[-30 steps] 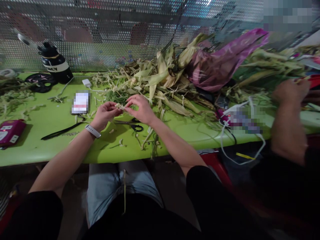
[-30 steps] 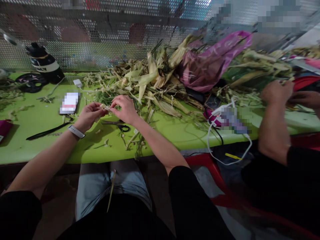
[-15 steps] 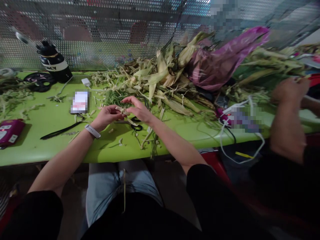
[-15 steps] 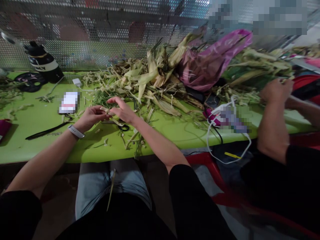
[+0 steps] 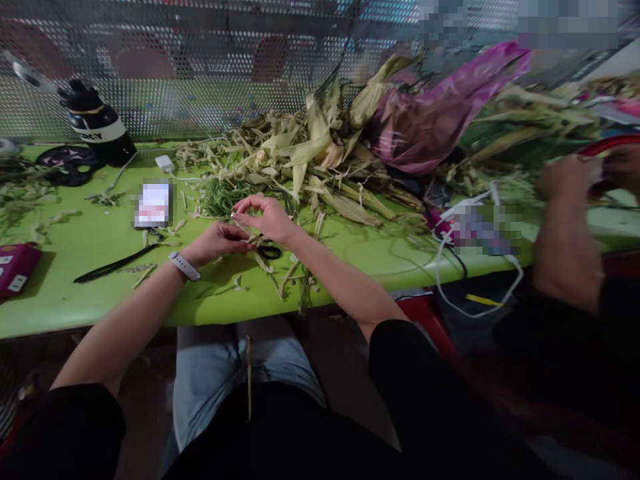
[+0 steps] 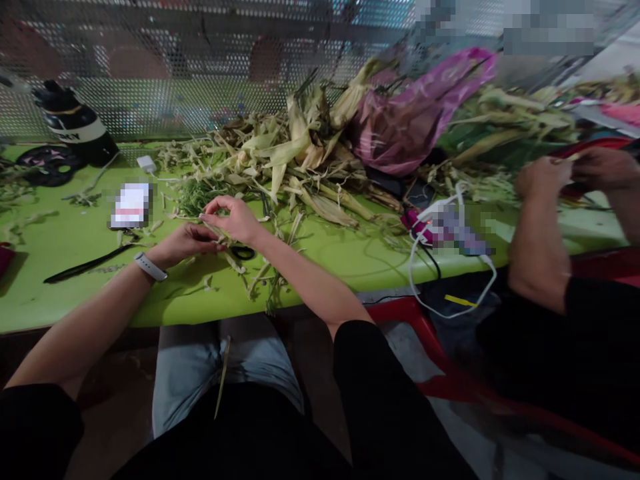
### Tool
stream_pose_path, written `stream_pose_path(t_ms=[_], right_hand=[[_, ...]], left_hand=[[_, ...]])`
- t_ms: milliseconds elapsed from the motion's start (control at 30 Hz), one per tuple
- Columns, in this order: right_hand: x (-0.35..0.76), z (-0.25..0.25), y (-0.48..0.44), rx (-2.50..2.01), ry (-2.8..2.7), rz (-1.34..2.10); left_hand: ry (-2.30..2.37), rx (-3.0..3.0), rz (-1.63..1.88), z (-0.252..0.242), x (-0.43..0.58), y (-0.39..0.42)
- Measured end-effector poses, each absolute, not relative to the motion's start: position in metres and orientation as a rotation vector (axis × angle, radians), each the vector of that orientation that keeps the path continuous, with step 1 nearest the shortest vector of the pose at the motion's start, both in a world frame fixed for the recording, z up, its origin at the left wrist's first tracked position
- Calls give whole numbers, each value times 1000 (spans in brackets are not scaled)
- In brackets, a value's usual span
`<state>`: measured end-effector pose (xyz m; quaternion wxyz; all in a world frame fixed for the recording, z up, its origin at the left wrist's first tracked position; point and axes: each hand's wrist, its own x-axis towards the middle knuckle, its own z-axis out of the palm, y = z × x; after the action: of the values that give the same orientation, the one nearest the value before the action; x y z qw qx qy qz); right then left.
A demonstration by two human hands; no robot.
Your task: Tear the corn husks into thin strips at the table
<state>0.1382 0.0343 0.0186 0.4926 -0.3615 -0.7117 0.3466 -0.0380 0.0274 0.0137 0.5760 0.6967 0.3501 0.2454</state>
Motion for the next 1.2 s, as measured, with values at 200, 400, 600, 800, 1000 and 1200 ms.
stream_pose_path(t_ms=[200,400,600,800,1000,1200], right_hand=[[132,23,34,-865,-1564,703],[135,24,34,-894,-1622,722],[131,29,30,-878,-1686,626],[148,39,31,-924,-1622,548],[169,36,45,-1350,-1501,846],[157,32,41,-1170,-1506,1114]], left_hand=[[755,1543,558,13,-34,22],[678,1490,619,13,-32,22],[697,1570,664,8,-26,20],[713,1536,834,11,-28,21],[758,1463,954,18,-31,24],[738,1434,1049,19,-30,24]])
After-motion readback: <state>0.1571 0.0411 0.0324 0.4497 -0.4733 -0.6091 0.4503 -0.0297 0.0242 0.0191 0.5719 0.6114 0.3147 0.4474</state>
